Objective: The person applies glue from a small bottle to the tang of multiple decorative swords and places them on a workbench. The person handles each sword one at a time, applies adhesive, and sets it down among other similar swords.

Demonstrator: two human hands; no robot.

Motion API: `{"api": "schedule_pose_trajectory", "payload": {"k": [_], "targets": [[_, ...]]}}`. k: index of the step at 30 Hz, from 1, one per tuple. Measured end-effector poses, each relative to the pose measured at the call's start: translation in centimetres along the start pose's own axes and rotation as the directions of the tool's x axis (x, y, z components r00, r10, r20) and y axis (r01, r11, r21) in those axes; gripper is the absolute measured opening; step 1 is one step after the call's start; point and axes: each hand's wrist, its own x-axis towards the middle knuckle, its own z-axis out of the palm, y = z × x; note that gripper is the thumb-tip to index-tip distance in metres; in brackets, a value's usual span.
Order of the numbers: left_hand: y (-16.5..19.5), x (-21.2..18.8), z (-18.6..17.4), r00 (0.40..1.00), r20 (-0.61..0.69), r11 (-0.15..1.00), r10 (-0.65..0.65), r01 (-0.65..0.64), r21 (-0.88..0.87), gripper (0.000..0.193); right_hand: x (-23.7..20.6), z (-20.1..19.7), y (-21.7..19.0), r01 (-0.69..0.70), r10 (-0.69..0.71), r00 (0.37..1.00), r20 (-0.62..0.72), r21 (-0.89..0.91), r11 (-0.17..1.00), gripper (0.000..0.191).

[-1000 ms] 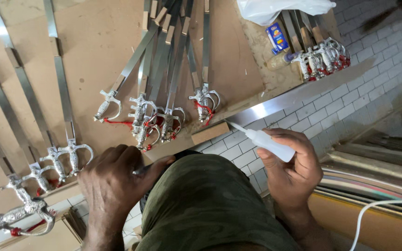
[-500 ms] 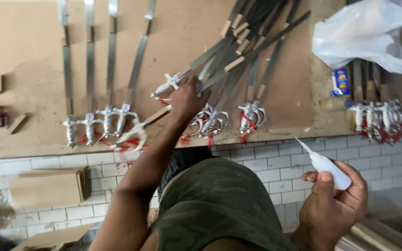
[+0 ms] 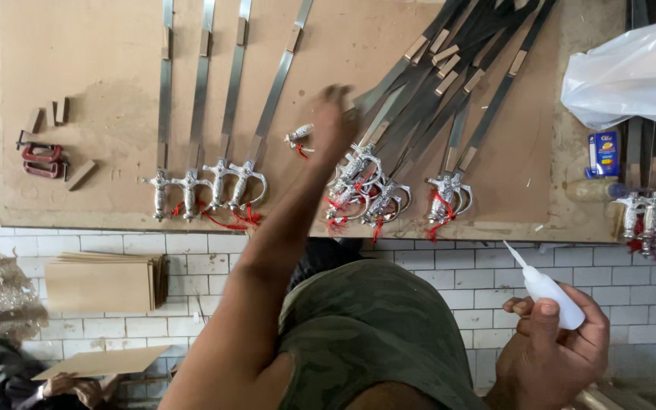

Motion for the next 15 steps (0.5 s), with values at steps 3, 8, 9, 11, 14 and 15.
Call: {"api": "schedule_pose_trajectory", "payload": {"k": [3,8,9,11,14,15], "targets": [[-4.6,-2.9,-7.1,0.925,0.021,0.873,-0.378,0.349,0.340,0.057,-1.1,1.2,-0.2,-0.009,0.008,0.999,-0.049,-0.027,1.000,0.023],[-9.4,-8.0,-15.0,0.861,0.052,0.714,-0.506,0.385,0.585,0.060,-3.2,4.6,-1.3,-0.073,0.068,0.992,-0.105,-0.039,0.997,0.025],[-10.0,-8.9,-16.0,0.871,0.068,0.720,-0.486,0.355,0.596,0.059,-3.6,5.6,-1.4,-0.077,0.075,0.992,-0.101,-0.018,0.997,0.025],[-10.9,-9.8,-17.2,0.886,0.107,0.735,-0.451,0.301,0.608,0.059,-4.6,7.6,-1.7,-0.072,0.072,0.994,-0.083,0.012,0.997,0.024],[-12.5,-9.8,-18.3,0.906,0.136,0.802,-0.401,0.275,0.531,0.063,-6.8,10.6,-2.4,-0.053,0.054,0.998,-0.038,0.041,0.998,0.024],[-13.1,-9.5,-18.8,0.918,0.116,0.847,-0.379,0.294,0.442,0.069,-7.5,11.6,-2.6,-0.047,0.048,0.999,-0.020,0.054,0.997,0.024]]}}
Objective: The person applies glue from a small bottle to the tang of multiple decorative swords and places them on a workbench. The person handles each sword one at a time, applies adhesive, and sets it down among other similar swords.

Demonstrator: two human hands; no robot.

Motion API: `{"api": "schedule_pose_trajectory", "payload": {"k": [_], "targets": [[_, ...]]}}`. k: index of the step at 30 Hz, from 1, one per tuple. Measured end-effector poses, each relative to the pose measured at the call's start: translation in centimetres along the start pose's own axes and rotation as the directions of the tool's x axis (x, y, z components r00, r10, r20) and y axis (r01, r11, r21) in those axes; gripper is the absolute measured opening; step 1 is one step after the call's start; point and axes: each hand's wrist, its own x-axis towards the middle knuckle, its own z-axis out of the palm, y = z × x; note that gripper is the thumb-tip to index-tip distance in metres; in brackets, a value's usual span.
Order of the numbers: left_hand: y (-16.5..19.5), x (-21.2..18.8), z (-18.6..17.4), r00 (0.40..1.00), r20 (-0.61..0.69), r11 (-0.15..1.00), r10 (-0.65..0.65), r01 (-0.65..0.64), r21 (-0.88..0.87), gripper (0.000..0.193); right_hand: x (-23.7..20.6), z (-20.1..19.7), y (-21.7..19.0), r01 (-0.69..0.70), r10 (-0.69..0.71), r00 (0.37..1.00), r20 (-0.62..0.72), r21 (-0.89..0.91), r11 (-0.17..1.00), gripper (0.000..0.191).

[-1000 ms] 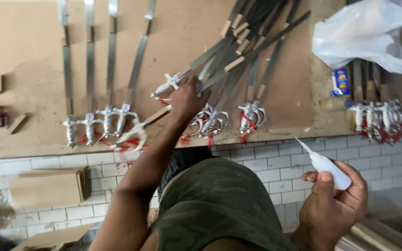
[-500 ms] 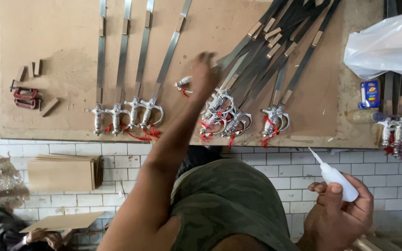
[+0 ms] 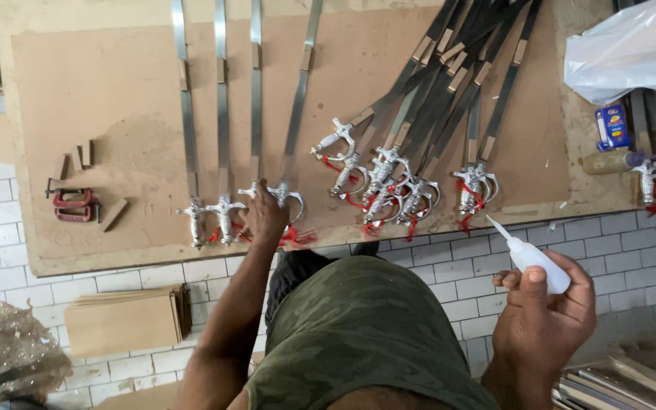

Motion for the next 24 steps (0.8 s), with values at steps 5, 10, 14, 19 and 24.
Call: {"api": "schedule_pose_trajectory", "payload": {"k": [5,10,14,19,24], "targets": [[-4.5,1.9,-2.9,0.986,0.164,0.970,-0.012,0.051,-0.236,0.055,-4.4,4.4,-0.7,0.006,-0.006,1.000,0.020,-0.004,1.000,0.024],[-10.4,1.9,-8.4,0.915,0.401,0.689,0.042,0.264,-0.675,0.022,-8.3,8.2,-0.1,-0.060,0.058,0.997,0.049,0.036,0.998,0.031],[-12.8,0.5,-13.9,0.963,0.181,0.831,0.199,-0.068,-0.552,0.030,-11.0,10.6,0.5,-0.086,0.078,0.991,0.112,0.071,0.994,0.029],[-13.2,-2.9,-21.5,0.955,0.205,0.897,0.212,-0.107,-0.428,0.046,-13.7,13.3,-0.4,-0.079,0.033,0.954,0.298,0.141,0.987,0.035],[-12.6,-6.3,-29.6,0.899,0.206,0.875,0.387,-0.287,-0.391,0.036,-15.0,15.5,-4.1,0.049,-0.070,0.854,0.516,0.054,0.997,0.031]]}}
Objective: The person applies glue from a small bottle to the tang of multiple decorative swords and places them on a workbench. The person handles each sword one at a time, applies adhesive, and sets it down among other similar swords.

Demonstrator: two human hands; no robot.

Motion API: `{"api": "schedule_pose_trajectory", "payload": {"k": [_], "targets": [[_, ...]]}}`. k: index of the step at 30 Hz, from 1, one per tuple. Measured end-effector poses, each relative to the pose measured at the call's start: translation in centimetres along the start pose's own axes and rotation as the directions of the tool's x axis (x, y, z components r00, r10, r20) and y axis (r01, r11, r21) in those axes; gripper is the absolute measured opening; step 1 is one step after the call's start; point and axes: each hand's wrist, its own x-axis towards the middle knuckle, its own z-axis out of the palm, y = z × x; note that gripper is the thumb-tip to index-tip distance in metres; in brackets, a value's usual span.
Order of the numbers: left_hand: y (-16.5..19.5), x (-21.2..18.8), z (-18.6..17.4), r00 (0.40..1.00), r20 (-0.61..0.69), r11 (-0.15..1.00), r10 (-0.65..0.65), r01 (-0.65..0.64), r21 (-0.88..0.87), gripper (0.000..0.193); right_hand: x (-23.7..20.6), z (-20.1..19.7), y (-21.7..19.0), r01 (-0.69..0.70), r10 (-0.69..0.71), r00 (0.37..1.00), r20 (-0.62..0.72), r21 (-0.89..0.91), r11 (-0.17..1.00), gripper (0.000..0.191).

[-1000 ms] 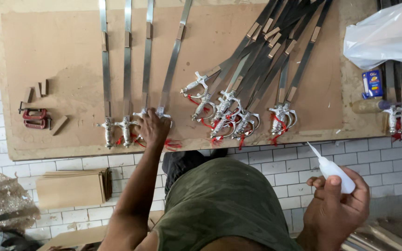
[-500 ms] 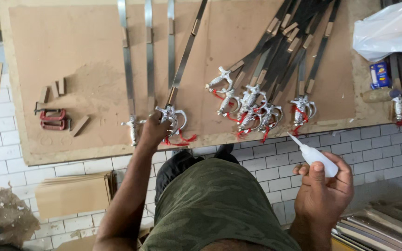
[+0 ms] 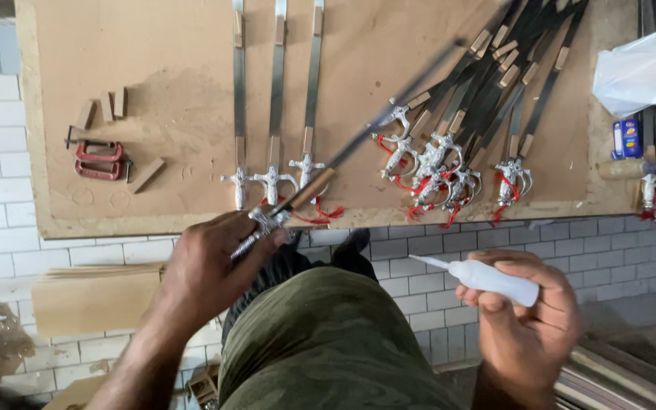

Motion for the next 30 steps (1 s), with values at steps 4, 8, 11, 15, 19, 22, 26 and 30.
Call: {"api": "schedule_pose_trajectory", "payload": {"k": [4,8,11,15,19,22,26,30], "targets": [[3.3,-2.6,-2.9,0.975,0.064,0.974,0.212,-0.216,0.064,0.026,0.1,1.1,-3.0,0.043,-0.029,0.994,0.108,-0.135,0.990,0.034],[5.1,-4.0,-3.9,0.921,0.173,0.932,0.350,-0.360,0.029,0.034,0.4,1.2,-5.8,0.135,-0.038,0.977,0.212,-0.465,0.875,0.036],[5.5,-4.5,-3.7,0.865,0.200,0.875,0.460,-0.480,0.066,0.037,1.1,1.2,-7.0,0.278,-0.073,0.933,0.353,-0.578,0.767,0.040],[5.4,-4.7,-3.0,0.838,0.264,0.874,0.477,-0.484,-0.043,0.037,1.2,1.3,-7.9,0.331,-0.009,0.899,0.439,-0.666,0.669,0.041],[5.4,-4.6,-2.5,0.824,0.281,0.860,0.492,-0.511,-0.009,0.033,0.4,1.9,-7.9,0.378,-0.087,0.906,0.415,-0.696,0.610,0.042],[5.4,-4.6,-2.4,0.823,0.280,0.855,0.494,-0.519,0.016,0.031,-0.1,1.8,-8.6,0.340,-0.033,0.927,0.374,-0.798,0.497,0.042],[5.4,-4.6,-2.3,0.833,0.238,0.863,0.500,-0.503,-0.055,0.030,-0.2,0.8,-9.1,0.287,-0.057,0.954,0.295,-0.840,0.460,0.035],[5.7,-4.2,-2.4,0.846,0.316,0.895,0.429,-0.446,-0.021,0.033,-0.9,-0.4,-8.3,0.236,-0.121,0.972,0.202,-0.820,0.521,0.033]]}}
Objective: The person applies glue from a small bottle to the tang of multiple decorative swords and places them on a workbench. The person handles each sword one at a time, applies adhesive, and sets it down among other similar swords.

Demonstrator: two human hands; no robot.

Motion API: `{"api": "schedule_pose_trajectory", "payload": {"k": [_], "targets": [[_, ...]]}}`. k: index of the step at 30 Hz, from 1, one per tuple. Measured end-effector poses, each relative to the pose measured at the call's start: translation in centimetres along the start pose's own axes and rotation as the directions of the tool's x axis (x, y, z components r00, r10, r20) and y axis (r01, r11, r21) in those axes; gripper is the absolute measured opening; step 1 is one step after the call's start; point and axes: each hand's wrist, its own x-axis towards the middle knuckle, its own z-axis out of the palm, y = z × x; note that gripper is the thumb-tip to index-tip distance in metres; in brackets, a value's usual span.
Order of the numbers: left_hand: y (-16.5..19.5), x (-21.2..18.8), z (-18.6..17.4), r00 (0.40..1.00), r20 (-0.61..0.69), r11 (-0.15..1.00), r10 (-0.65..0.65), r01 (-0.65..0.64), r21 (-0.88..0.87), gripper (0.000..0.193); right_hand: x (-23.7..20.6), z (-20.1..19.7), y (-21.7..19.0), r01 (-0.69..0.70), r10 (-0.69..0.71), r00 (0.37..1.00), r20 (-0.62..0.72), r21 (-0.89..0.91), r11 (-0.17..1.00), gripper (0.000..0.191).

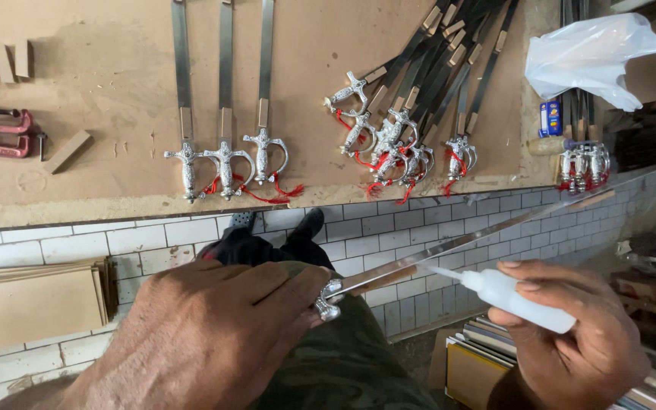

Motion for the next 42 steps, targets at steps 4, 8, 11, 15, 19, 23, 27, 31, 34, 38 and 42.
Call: {"api": "schedule_pose_trajectory", "payload": {"k": [4,8,11,15,19,23,27,31,34,38,42], "targets": [[-0.1,1.1,-0.8,0.997,0.053,0.995,-0.052,0.056,-0.082,0.039,-1.6,1.8,1.1,-0.008,0.084,0.977,-0.196,0.361,0.933,0.028],[0.4,2.2,-1.1,0.848,0.410,0.847,-0.336,0.462,-0.262,0.056,-2.1,2.9,1.7,0.092,0.199,0.933,-0.300,0.732,0.675,0.034],[0.8,3.2,-0.5,0.935,0.311,0.689,-0.171,0.339,-0.641,0.047,-2.5,2.8,1.6,0.079,0.158,0.946,-0.283,0.674,0.734,0.035],[0.8,4.0,0.1,0.837,0.505,0.442,-0.210,0.542,-0.715,0.046,-3.0,1.6,1.1,-0.011,0.112,0.979,-0.171,0.501,0.865,0.031],[0.5,4.5,0.6,0.818,0.537,0.378,-0.206,0.573,-0.728,0.048,-2.8,1.5,0.9,-0.037,0.093,0.988,-0.120,0.403,0.914,0.034],[0.5,4.8,0.8,0.788,0.572,0.393,-0.226,0.611,-0.687,0.048,-2.2,1.7,0.5,-0.039,0.071,0.994,-0.086,0.326,0.945,0.035],[0.6,5.0,0.8,0.807,0.564,0.403,-0.175,0.581,-0.707,0.048,-1.5,1.8,0.1,-0.064,0.095,0.992,-0.078,0.327,0.943,0.033],[0.6,5.2,0.5,0.759,0.603,0.430,-0.248,0.643,-0.634,0.050,-1.1,1.2,0.4,-0.071,0.087,0.992,-0.088,0.171,0.983,0.033],[0.4,5.2,0.2,0.779,0.582,0.444,-0.232,0.617,-0.649,0.049,-1.2,1.2,1.0,-0.067,0.107,0.985,-0.137,0.267,0.961,0.031],[-0.2,5.0,-0.1,0.804,0.559,0.447,-0.205,0.585,-0.677,0.049,-1.6,1.4,2.1,-0.069,0.129,0.975,-0.183,0.301,0.951,0.027],[-1.1,4.7,-0.3,0.778,0.585,0.404,-0.229,0.623,-0.670,0.050,-2.0,3.0,3.4,-0.092,0.303,0.923,-0.236,0.628,0.772,0.030]]}}
